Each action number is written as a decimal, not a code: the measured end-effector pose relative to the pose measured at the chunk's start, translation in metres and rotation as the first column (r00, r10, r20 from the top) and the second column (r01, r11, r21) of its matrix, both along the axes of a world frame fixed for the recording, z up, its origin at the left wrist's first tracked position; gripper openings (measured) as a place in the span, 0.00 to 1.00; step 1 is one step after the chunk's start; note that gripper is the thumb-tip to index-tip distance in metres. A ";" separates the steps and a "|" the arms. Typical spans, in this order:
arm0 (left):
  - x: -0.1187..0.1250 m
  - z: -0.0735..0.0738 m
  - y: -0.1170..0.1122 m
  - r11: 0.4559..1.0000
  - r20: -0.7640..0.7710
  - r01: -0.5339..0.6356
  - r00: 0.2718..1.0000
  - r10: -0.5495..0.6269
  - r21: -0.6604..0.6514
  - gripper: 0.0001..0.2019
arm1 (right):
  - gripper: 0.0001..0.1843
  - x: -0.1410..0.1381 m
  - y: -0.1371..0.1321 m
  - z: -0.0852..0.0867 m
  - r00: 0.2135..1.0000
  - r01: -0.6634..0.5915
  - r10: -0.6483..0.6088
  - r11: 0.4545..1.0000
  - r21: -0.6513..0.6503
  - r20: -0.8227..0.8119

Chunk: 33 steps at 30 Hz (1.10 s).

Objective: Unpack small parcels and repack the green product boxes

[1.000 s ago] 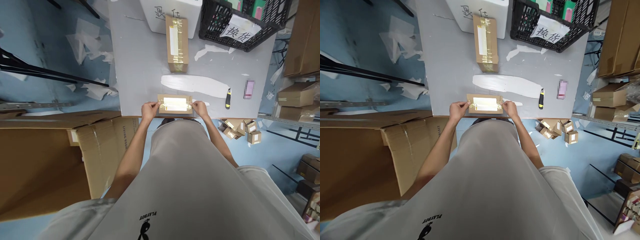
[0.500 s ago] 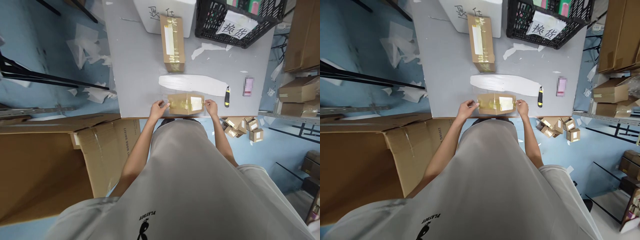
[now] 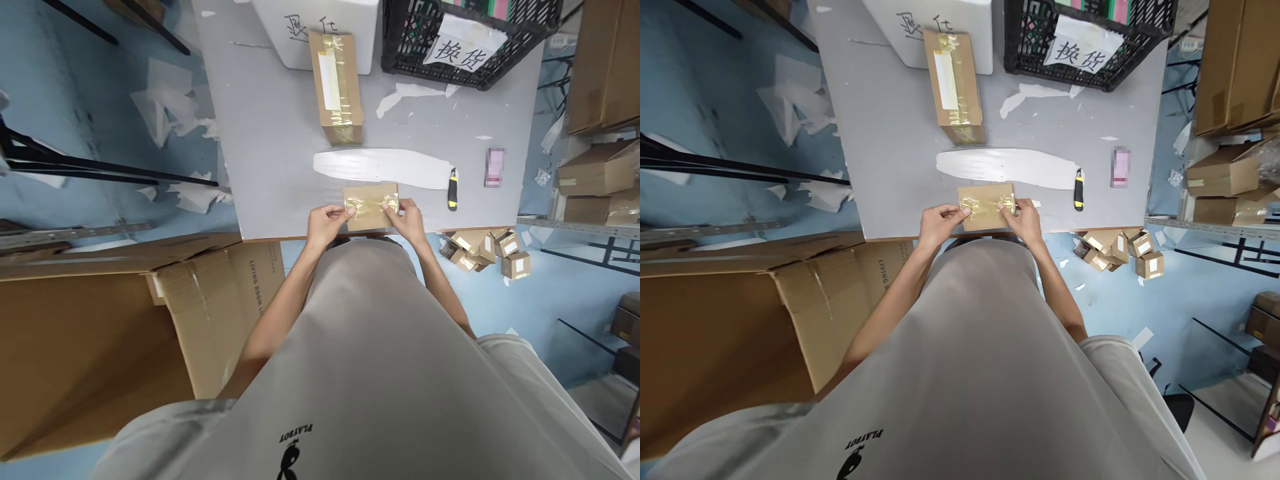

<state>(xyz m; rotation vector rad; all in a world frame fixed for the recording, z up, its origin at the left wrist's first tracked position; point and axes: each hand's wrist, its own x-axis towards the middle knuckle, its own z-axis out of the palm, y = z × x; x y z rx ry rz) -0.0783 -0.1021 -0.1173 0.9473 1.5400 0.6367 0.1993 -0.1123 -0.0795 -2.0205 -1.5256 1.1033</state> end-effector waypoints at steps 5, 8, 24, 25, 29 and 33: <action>-0.022 0.017 -0.001 0.998 -0.231 -0.055 0.971 0.063 0.041 0.19 | 0.39 -0.027 0.001 -0.010 0.993 -0.028 0.018 0.996 -0.079 -0.120; -0.031 0.012 0.002 0.992 -0.210 -0.122 0.971 0.118 -0.008 0.13 | 0.43 -0.043 0.007 -0.019 0.990 0.002 -0.022 0.989 -0.147 -0.140; -0.020 -0.048 0.005 0.960 0.010 -0.157 0.986 0.164 -0.230 0.23 | 0.49 0.018 0.017 -0.025 0.886 0.143 -0.220 0.967 -0.212 -0.409; -0.017 -0.052 0.007 0.958 0.005 -0.159 0.986 0.165 -0.241 0.23 | 0.50 0.026 0.016 -0.026 0.902 0.167 -0.224 0.969 -0.180 -0.370; -0.004 -0.061 0.012 0.958 0.061 -0.130 0.987 0.150 -0.257 0.24 | 0.50 0.046 0.005 -0.023 0.963 0.254 -0.251 0.967 0.028 -0.101; 0.009 -0.058 0.016 0.960 0.185 -0.081 0.974 0.133 -0.267 0.26 | 0.43 0.048 -0.008 -0.016 0.982 0.187 -0.186 0.976 0.109 -0.019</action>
